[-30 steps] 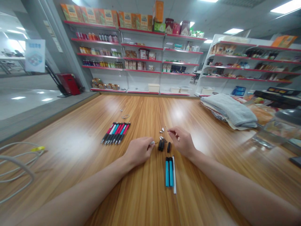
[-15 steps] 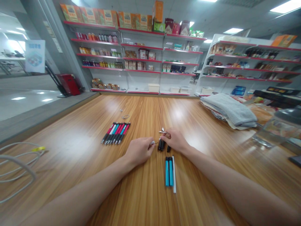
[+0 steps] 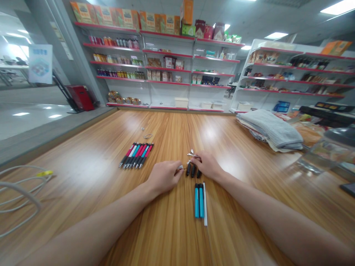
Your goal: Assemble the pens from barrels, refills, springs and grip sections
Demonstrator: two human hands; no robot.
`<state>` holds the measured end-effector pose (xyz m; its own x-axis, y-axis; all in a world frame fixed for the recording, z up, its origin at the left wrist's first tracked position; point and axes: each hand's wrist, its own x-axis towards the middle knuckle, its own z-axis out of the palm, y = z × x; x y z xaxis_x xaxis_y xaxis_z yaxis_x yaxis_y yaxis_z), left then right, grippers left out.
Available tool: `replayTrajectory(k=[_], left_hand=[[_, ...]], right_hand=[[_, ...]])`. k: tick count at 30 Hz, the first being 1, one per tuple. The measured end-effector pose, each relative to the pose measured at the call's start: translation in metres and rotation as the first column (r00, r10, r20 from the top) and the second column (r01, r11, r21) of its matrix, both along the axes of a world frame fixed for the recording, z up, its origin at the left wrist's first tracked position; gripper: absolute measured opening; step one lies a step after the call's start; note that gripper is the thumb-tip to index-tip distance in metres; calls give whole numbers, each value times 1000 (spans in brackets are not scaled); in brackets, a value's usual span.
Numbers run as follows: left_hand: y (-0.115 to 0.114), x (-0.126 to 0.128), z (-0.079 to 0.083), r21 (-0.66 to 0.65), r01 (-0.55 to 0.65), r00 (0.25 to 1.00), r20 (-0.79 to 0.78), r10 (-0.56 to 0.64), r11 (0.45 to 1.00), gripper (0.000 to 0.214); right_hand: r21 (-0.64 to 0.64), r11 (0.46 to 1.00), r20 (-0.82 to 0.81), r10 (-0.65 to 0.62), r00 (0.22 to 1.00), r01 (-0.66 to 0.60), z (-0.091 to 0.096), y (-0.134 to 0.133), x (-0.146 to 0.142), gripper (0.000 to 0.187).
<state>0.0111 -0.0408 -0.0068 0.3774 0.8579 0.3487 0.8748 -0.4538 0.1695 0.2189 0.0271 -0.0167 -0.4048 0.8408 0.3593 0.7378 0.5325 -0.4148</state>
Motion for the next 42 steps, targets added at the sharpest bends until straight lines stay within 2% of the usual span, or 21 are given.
replayTrajectory(k=[9,12,16,19,21,25,35,38,40,42], left_hand=[[-1,1,2,-34,-22,1000,-14,21,999,24],[-1,0,2,-41,-22,1000,-11,21,999,23],[0,1,3,-48,-26,1000,-9,26,999,22],[-2,2,6,-54,-3,1000,17,4,999,21],[-4,3,9,-52,40,998,51,-37,998,21],[-7,4,13,-42,107,988,112,-102,993,25],[-3,1,11,-30,153,972,185,-145,988,25],[-2,1,10,-29,133,975,182,-126,991,26],[-2,2,9,-27,111,976,193,-103,994,27],[-2,2,9,-29,96,974,209,-88,995,27]], right_hand=[[32,999,-3,36,999,-36,-1,-2,-1,16],[97,992,-39,82,996,-78,5,-6,-3,13],[244,950,-39,212,976,-197,15,-20,-8,11],[284,910,20,310,951,-302,19,-30,-12,12],[295,897,37,332,943,-328,21,-33,-14,12],[303,894,5,346,938,-331,21,-35,-13,11],[326,894,-83,350,933,-306,18,-34,-11,12],[324,893,-143,373,917,-313,21,-36,-12,14],[348,896,-214,363,907,-276,23,-38,-12,18],[400,899,-293,311,904,-179,24,-40,-11,22]])
